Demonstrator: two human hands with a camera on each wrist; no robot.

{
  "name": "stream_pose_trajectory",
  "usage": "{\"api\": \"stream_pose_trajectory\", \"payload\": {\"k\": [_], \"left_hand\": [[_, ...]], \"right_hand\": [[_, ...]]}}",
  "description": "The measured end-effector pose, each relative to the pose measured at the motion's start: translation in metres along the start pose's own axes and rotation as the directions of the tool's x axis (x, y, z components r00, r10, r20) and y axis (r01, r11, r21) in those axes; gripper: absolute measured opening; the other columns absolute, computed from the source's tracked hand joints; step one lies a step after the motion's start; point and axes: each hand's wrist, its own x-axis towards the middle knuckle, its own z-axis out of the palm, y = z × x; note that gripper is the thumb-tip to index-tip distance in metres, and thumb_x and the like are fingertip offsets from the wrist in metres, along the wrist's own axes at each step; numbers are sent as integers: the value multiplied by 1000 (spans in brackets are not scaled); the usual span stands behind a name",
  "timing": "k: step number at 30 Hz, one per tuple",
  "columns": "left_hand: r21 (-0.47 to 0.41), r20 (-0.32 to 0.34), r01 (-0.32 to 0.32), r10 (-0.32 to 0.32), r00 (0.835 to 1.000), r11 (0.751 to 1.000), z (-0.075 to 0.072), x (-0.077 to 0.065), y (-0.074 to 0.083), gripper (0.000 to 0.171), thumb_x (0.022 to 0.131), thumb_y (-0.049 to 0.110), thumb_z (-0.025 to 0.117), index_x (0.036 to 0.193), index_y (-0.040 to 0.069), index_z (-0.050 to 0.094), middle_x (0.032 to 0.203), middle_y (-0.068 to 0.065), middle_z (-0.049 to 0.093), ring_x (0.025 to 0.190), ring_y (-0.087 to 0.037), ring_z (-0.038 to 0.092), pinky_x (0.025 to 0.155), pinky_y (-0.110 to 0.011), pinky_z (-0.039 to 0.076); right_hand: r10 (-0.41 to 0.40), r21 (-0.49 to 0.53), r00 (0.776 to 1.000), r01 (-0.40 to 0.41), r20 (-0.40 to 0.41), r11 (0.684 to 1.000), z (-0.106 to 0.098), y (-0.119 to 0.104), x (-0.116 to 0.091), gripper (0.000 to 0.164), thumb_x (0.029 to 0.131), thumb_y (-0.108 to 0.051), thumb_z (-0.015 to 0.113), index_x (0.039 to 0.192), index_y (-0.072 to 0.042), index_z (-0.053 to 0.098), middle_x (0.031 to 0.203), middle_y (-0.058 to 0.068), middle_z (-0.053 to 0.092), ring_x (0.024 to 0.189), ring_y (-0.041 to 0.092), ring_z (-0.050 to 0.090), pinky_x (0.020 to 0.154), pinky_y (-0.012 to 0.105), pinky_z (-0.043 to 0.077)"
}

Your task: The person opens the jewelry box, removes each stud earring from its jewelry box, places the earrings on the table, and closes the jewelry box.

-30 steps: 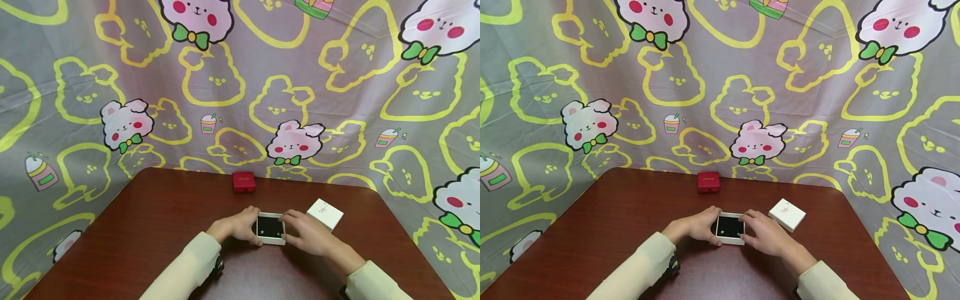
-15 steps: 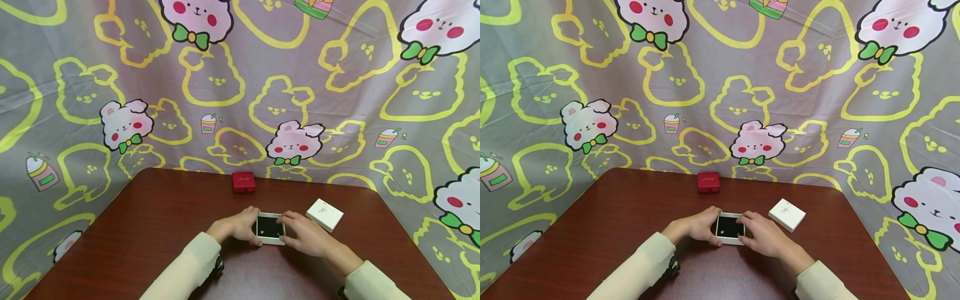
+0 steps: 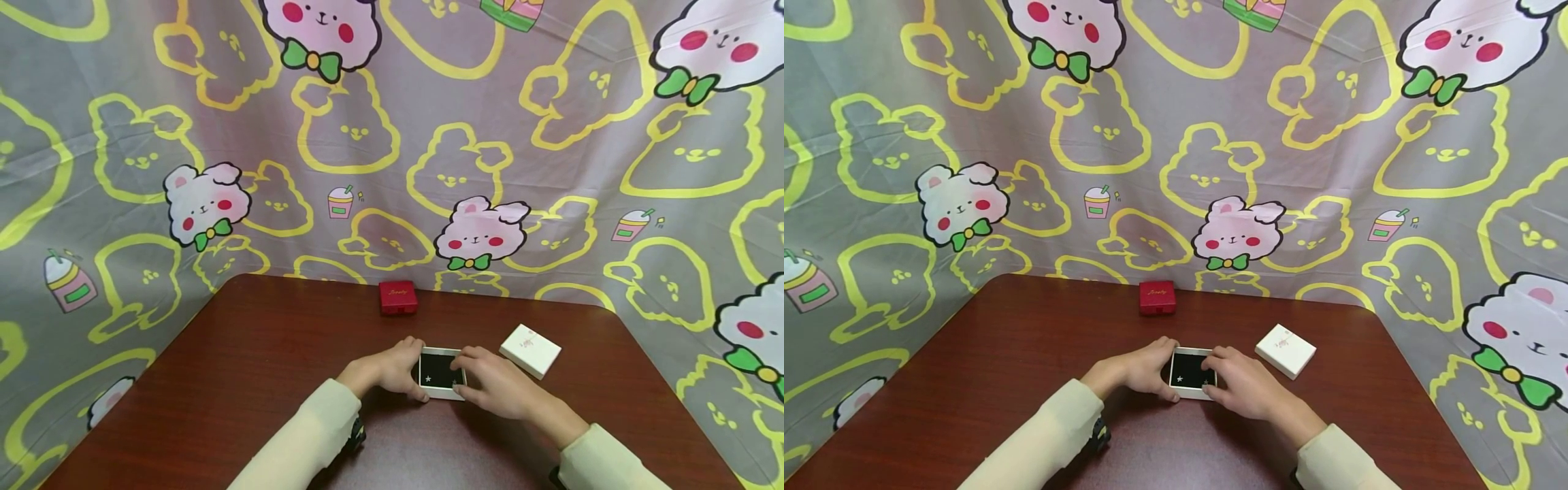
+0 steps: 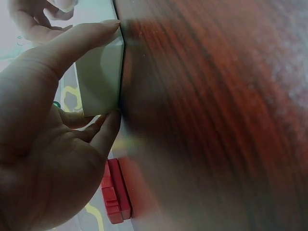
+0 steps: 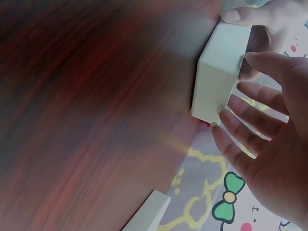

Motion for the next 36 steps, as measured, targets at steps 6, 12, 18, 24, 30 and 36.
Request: {"api": "stream_pose_trajectory", "payload": {"k": [6,12,18,24,30,36], "left_hand": [[4,6,4,-4,1000,1000,0,1,-1,88,75,42,90,140,2,44,120,-3,50,114,-17,50,101,-30,44],[5,9,7,-7,1000,1000,-1,0,0,89,75,42,90,140,2,44,121,-4,50,116,-18,50,102,-30,44],[10,4,1,-1,1000,1000,-1,0,0,89,75,41,90,140,2,44,121,-5,50,116,-18,50,102,-30,43],[-3,8,-11,11,1000,1000,-1,0,-1,85,75,40,90,137,2,45,117,-4,50,112,-18,51,100,-30,44],[-6,4,-18,18,1000,1000,0,0,-2,84,75,39,90,136,2,45,116,-3,49,109,-17,50,99,-30,45],[-13,-4,-17,17,1000,1000,0,1,-1,83,75,39,90,135,2,46,115,-3,49,108,-16,50,98,-29,45]], "right_hand": [[5,-9,1000,-5,6,1000,1,-2,2,25,93,-27,74,112,-11,72,113,-1,64,102,16,61,81,41,54],[-16,-30,1000,16,1,999,1,-3,6,22,93,-24,73,111,-11,73,112,0,66,101,18,63,79,41,55],[-18,-30,1000,19,4,999,1,-3,11,22,91,-20,76,110,-10,73,107,-1,67,98,18,63,74,38,55],[17,-7,999,-17,31,1000,1,-4,18,25,86,-15,80,108,-7,73,100,1,66,92,17,62,71,37,55],[29,26,999,-30,44,999,0,-4,24,25,82,-12,82,104,-5,73,92,1,64,83,15,60,68,35,53],[21,60,997,-25,75,998,-2,-2,27,21,79,-8,82,98,-3,74,84,-1,64,78,13,60,65,33,52]]}}
